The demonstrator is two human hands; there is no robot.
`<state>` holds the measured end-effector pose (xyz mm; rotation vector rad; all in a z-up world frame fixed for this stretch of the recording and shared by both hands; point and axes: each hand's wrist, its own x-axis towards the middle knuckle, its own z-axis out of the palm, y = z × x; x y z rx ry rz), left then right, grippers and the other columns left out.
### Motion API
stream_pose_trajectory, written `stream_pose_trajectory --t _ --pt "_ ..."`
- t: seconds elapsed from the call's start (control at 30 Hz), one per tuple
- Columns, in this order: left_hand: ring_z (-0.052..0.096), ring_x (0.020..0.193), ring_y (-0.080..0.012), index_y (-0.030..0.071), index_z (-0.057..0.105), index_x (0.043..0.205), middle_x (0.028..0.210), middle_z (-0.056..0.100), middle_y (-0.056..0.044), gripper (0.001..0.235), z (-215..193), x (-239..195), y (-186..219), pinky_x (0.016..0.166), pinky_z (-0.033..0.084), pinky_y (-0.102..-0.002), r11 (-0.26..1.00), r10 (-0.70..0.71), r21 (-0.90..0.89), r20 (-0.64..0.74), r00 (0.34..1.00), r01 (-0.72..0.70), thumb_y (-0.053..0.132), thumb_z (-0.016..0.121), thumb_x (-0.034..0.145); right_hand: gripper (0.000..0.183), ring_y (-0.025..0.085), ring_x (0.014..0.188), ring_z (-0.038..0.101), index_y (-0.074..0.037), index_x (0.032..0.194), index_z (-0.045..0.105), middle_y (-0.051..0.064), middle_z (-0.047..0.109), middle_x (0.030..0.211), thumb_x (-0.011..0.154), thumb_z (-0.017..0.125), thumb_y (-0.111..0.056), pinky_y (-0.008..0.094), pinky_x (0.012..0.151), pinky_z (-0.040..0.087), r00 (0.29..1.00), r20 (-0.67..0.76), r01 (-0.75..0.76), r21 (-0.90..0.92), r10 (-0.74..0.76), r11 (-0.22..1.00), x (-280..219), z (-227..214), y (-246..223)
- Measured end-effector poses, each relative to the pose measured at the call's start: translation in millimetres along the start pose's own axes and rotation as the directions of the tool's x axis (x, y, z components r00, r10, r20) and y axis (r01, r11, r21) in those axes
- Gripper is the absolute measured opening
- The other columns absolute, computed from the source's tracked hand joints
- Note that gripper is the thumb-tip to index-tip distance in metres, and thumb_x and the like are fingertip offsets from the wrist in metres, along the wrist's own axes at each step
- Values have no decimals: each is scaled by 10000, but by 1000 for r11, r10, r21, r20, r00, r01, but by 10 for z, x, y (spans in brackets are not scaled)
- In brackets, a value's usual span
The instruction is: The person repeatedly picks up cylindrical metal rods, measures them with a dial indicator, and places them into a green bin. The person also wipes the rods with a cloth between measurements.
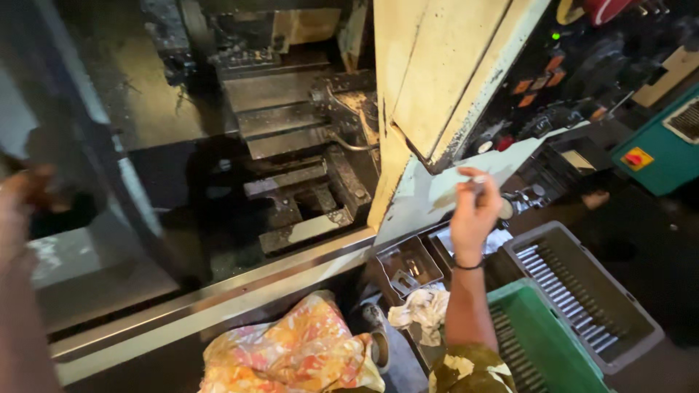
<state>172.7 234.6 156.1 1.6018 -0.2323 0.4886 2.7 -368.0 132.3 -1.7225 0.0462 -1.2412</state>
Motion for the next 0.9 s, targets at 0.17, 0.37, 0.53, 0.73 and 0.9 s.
stream_pose_trajectory --t 0.17,0.37,0.53,0.73,0.9 --pt "684 747 -145 -15 622 1101 932 686 -71 193 1280 -57 201 633 601 -301 964 -81 -254 -12 997 75 -54 763 974 322 13 792 454 14 1270 669 -44 588 972 985 531 68 184 708 365 999 -43 18 -52 -20 999 250 -261 55" --pt "610 582 -101 27 606 1058 766 645 -30 279 2708 -261 632 513 545 -265 966 -118 -222 71 990 131 144 813 911 440 30 819 506 23 1379 605 -13 616 1023 944 563 71 188 719 429 996 82 -25 -156 39 987 307 -256 104" --pt "693 586 -143 38 616 1051 747 696 -60 338 3606 -409 828 551 560 -306 983 -108 -138 103 989 122 299 779 912 494 37 792 536 0 1425 557 2 656 944 936 600 51 195 709 452 980 157 -82 -244 123 966 399 -259 41" --pt "759 785 -317 87 619 1125 841 755 -112 433 4456 -510 797 728 559 -446 999 26 -33 86 996 -23 452 730 922 624 48 807 461 -46 1516 517 -27 578 1020 914 630 72 207 738 425 887 441 24 -334 133 942 440 -747 -267" --pt "730 848 -394 105 591 1206 875 758 -137 494 4924 -545 777 754 542 -502 998 52 -27 69 996 -50 497 700 925 507 32 761 472 -77 1379 579 -65 558 847 890 656 32 210 645 395 825 406 -247 -366 393 897 -138 -1030 -95"
